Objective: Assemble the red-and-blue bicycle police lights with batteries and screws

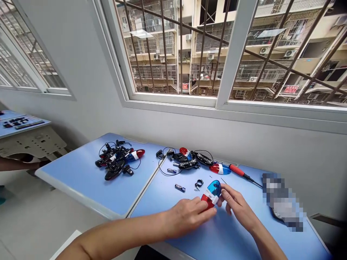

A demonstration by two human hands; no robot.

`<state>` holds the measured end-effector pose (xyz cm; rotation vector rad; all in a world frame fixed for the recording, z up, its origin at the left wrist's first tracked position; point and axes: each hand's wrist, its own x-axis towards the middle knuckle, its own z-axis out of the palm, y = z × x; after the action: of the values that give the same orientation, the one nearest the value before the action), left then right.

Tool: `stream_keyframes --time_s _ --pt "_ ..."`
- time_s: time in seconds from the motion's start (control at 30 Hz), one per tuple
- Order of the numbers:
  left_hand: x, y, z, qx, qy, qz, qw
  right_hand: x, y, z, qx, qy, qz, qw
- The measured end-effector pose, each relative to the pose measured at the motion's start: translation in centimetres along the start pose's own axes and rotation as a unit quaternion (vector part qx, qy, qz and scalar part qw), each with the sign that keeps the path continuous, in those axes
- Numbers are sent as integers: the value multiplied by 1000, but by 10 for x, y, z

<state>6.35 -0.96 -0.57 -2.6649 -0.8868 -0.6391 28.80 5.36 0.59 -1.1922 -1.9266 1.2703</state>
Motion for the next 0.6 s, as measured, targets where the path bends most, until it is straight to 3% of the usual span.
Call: stream_keyframes --time_s 0.1,0.27,0.37,0.47,0.6 --pt "6 1 7 12 -13 26 1000 -1 -4 4 81 -19 15 996" --pt "-6 -10 11 -29 -39 34 998 5 3 0 80 50 82 992" --pt "-25 -29 10 -50 18 -49 997 10 10 -11 110 170 108 973" --pt "-41 -57 6 -70 26 -176 982 14 18 -25 82 279 142 946" --pt "-39 -91 4 -47 -21 -303 952 20 37 -37 -14 320 174 931"
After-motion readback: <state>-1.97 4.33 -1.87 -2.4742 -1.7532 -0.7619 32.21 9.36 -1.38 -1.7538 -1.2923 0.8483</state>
